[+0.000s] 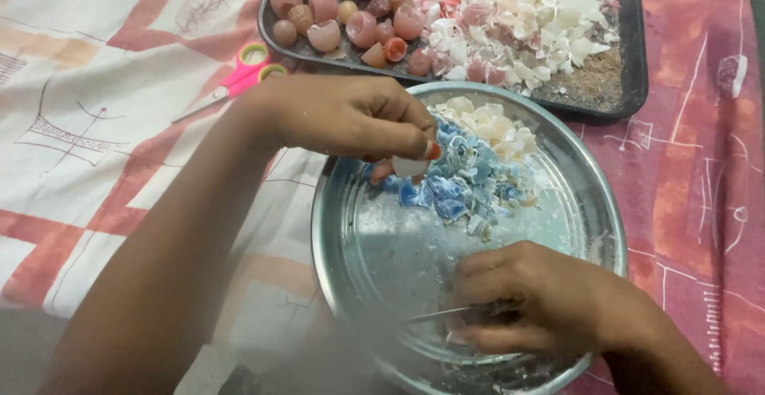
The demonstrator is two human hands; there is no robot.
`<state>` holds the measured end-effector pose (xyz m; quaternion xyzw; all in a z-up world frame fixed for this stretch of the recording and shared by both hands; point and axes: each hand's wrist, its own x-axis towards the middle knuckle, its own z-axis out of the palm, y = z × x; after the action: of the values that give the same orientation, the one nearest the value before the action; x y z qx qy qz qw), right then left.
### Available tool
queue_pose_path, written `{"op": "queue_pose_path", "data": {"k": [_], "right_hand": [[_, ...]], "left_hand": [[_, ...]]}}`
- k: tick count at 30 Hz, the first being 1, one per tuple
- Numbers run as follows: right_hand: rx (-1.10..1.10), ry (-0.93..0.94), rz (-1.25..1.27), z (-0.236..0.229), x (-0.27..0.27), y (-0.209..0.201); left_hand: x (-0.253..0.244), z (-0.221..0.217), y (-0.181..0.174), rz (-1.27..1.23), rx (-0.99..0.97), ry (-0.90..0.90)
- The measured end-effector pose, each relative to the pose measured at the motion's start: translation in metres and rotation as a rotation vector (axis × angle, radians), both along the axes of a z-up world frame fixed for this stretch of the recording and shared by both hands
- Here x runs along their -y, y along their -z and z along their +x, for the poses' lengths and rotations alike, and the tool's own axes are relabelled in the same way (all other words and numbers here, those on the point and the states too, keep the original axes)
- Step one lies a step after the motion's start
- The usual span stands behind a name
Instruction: Scraping and sorting remnants of old candles from a metal plate and tray for recycling.
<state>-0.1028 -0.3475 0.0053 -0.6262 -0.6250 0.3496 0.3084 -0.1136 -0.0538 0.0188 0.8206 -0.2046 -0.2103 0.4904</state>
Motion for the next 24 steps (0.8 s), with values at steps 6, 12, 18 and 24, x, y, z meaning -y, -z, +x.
{"op": "queue_pose_path", "data": {"k": [6, 12, 18, 24], "right_hand": [[-0.057, 1.252, 0.098, 0.028, 0.036, -0.014], [-0.137, 1.429, 0.438, 0.052, 0.023, -0.024], [-0.274, 1.234, 0.376, 0.036, 0.021, -0.015], [-0.339, 1.068, 0.225, 0.019, 0.014, 0.000]], "left_hand": [[-0.001, -0.001, 0.000, 0.014, -0.067, -0.038], [0.018, -0.004, -0.002, -0.113, 0.011, 0.009], [0.057, -0.034, -0.019, -0.125, 0.195, -0.017], [0.055, -0.035, 0.011, -0.305, 0.313, -0.023]]}}
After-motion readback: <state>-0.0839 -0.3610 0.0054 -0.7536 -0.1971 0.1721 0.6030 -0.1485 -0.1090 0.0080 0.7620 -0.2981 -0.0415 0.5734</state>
